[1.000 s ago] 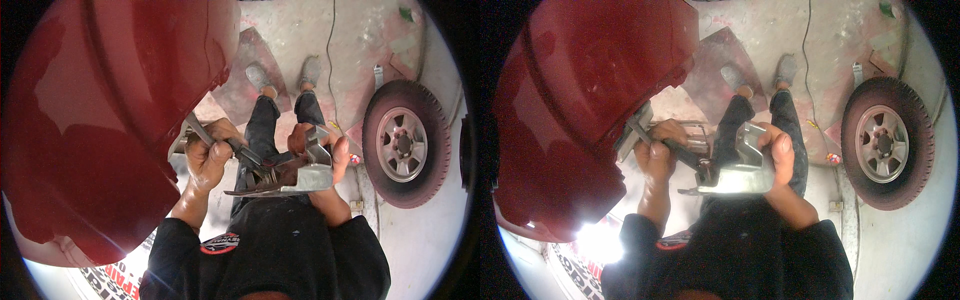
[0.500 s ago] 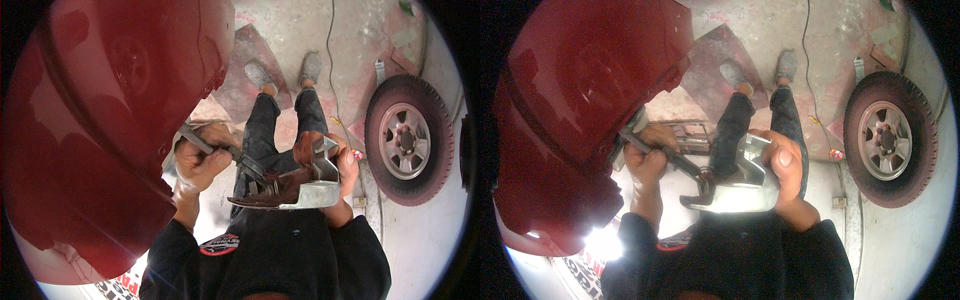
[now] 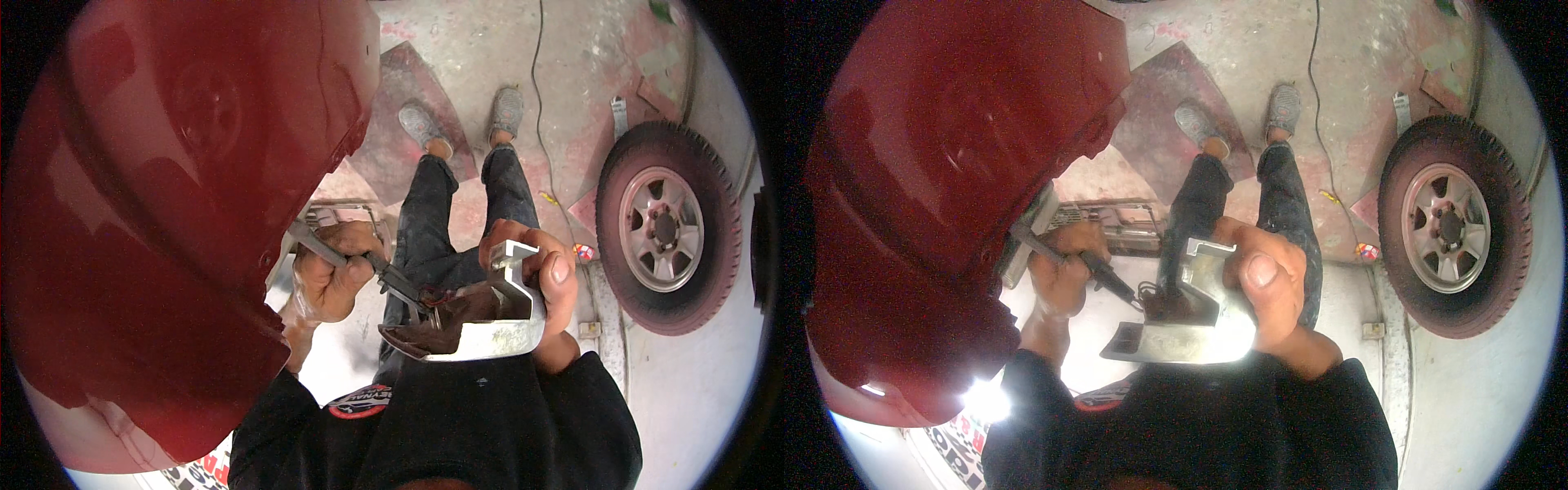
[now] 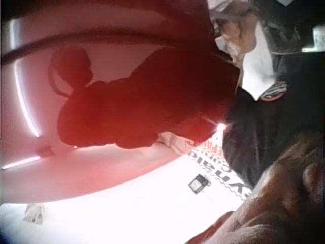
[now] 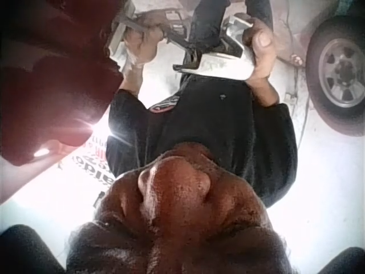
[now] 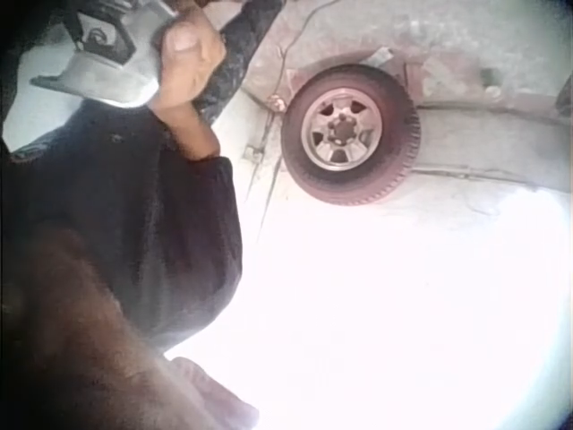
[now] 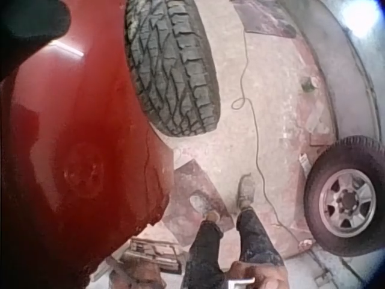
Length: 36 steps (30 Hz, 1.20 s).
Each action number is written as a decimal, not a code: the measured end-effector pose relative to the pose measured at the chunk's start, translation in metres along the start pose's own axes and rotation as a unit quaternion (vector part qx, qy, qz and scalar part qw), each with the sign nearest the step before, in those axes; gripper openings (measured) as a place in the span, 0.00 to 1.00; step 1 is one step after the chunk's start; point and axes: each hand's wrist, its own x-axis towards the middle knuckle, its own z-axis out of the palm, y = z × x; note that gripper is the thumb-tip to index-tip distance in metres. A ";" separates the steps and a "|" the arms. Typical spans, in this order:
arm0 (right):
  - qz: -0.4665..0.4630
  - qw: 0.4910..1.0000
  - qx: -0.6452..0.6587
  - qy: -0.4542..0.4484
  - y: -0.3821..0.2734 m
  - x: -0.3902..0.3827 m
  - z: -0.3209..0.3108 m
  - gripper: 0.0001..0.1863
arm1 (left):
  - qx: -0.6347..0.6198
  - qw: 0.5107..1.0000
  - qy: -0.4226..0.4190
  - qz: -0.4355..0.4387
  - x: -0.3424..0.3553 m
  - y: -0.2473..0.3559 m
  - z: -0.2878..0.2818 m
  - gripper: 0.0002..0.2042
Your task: Installing a headlight housing and chrome trim onto a vehicle fender.
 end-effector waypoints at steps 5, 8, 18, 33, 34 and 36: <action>0.015 0.999 -0.008 0.033 0.000 0.006 0.000 0.32 | -0.018 0.998 0.019 0.055 0.002 -0.012 0.014 0.16; -0.021 0.998 0.056 0.037 0.010 0.011 -0.003 0.25 | 0.028 0.994 0.059 0.082 0.002 -0.010 0.018 0.17; -0.084 0.976 -0.082 0.184 0.035 0.007 -0.001 0.25 | 0.068 0.997 0.004 0.020 0.019 0.005 0.012 0.27; -0.070 0.988 -0.070 0.115 0.016 0.003 0.011 0.24 | 0.183 0.977 -0.110 -0.009 0.006 -0.012 -0.014 0.24; -0.027 0.995 0.025 0.097 0.012 0.007 0.014 0.26 | 0.191 0.976 -0.107 -0.012 0.005 -0.005 -0.019 0.24; -0.111 0.979 -0.091 0.146 0.038 0.001 0.013 0.16 | 0.335 0.930 -0.153 0.001 0.015 0.018 -0.022 0.24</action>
